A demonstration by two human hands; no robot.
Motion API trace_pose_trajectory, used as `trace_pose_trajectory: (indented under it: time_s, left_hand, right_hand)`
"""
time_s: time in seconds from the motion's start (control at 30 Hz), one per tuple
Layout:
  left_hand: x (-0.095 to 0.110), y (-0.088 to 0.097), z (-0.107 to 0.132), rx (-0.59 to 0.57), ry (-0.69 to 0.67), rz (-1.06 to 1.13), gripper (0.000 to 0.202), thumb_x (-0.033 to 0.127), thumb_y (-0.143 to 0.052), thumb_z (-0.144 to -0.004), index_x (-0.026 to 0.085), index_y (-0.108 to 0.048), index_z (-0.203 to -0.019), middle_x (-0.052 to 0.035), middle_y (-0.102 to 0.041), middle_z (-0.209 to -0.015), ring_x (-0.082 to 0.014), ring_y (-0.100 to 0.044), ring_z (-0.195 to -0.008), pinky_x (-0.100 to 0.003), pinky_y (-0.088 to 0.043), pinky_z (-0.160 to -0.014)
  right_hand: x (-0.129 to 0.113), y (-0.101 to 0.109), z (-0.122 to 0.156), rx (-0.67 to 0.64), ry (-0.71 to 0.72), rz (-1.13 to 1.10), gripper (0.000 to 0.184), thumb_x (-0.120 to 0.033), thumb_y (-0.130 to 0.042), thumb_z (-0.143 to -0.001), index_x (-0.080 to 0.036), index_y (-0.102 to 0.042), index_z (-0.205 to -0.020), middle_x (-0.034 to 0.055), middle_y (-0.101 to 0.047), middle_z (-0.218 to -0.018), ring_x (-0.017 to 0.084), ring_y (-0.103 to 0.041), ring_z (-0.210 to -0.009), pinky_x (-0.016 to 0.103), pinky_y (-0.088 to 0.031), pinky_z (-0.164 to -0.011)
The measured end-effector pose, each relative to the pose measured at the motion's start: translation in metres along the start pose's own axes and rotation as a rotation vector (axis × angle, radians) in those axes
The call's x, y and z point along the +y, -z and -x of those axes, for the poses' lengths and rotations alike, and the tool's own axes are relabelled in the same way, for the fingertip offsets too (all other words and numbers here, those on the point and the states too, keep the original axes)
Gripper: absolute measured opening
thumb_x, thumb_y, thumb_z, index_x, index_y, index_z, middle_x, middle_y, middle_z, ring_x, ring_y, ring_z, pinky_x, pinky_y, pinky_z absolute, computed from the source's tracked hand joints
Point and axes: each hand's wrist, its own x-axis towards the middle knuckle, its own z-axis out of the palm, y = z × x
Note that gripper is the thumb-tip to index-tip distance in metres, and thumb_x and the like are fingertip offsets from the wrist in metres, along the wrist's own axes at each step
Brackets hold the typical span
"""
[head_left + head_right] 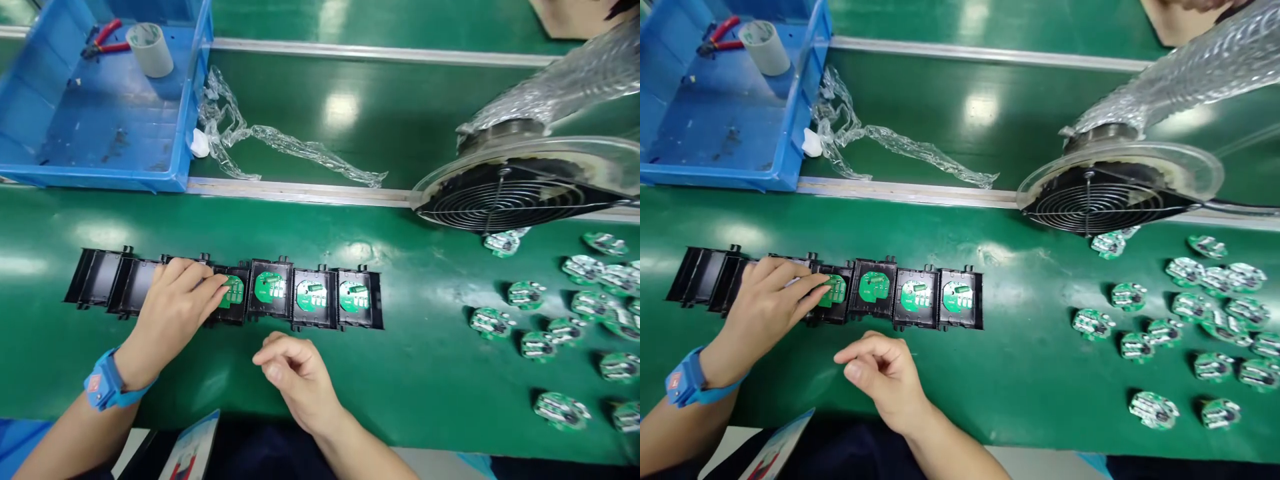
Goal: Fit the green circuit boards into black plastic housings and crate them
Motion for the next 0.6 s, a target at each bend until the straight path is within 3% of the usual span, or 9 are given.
trace_pose_trajectory:
  time_s: [0.13,0.3,0.43,0.53,0.6]
  left_hand:
    - [-0.002,-0.003,0.003,-0.087,-0.004,0.024,0.018,0.029,-0.059,-0.097,0.02,-0.072,-0.105,-0.0058,-0.068,-0.096,-0.0239,-0.054,-0.093,-0.038,-0.038,-0.078]
    - [-0.005,-0.008,0.006,-0.1,-0.008,0.057,0.019,0.031,-0.056,-0.099,0.021,-0.071,-0.106,-0.0059,-0.068,-0.096,-0.0236,-0.055,-0.093,-0.038,-0.037,-0.078]
    - [-0.003,-0.011,0.006,-0.1,0.029,0.078,0.018,0.032,-0.057,-0.099,0.024,-0.072,-0.104,-0.006,-0.068,-0.095,-0.0237,-0.056,-0.093,-0.038,-0.037,-0.077]
    - [-0.003,-0.008,0.007,-0.093,0.04,0.066,0.018,0.032,-0.06,-0.097,0.022,-0.072,-0.107,-0.0071,-0.069,-0.096,-0.0249,-0.057,-0.094,-0.039,-0.037,-0.077]
    - [-0.004,-0.004,0.01,-0.072,0.049,0.057,0.021,0.035,-0.063,-0.095,0.022,-0.071,-0.11,-0.0073,-0.071,-0.1,-0.0254,-0.058,-0.094,-0.039,-0.037,-0.076]
  right_hand:
    - [-0.002,0.0,0.002,0.013,0.01,-0.008,0.012,-0.039,-0.077,-0.087,-0.031,-0.082,-0.095,-0.0047,-0.04,-0.062,0.009,-0.034,-0.057,0.026,-0.027,-0.054]
    - [-0.003,0.001,0.001,0.046,-0.038,0.026,0.014,-0.042,-0.076,-0.087,-0.03,-0.082,-0.092,-0.004,-0.041,-0.063,0.01,-0.036,-0.058,0.027,-0.03,-0.056]
    - [-0.005,0.0,0.002,0.044,0.025,0.123,0.015,-0.043,-0.074,-0.089,-0.03,-0.081,-0.092,-0.0044,-0.04,-0.059,0.011,-0.038,-0.057,0.027,-0.032,-0.054]
    - [-0.012,-0.004,0.004,0.052,0.173,0.421,0.011,-0.034,-0.07,-0.094,-0.029,-0.079,-0.097,-0.0055,-0.04,-0.056,0.012,-0.043,-0.057,0.026,-0.035,-0.055]
    - [-0.016,-0.007,0.003,0.069,0.365,0.788,0.014,-0.026,-0.067,-0.096,-0.024,-0.076,-0.106,-0.0031,-0.051,-0.063,0.012,-0.047,-0.06,0.028,-0.038,-0.059]
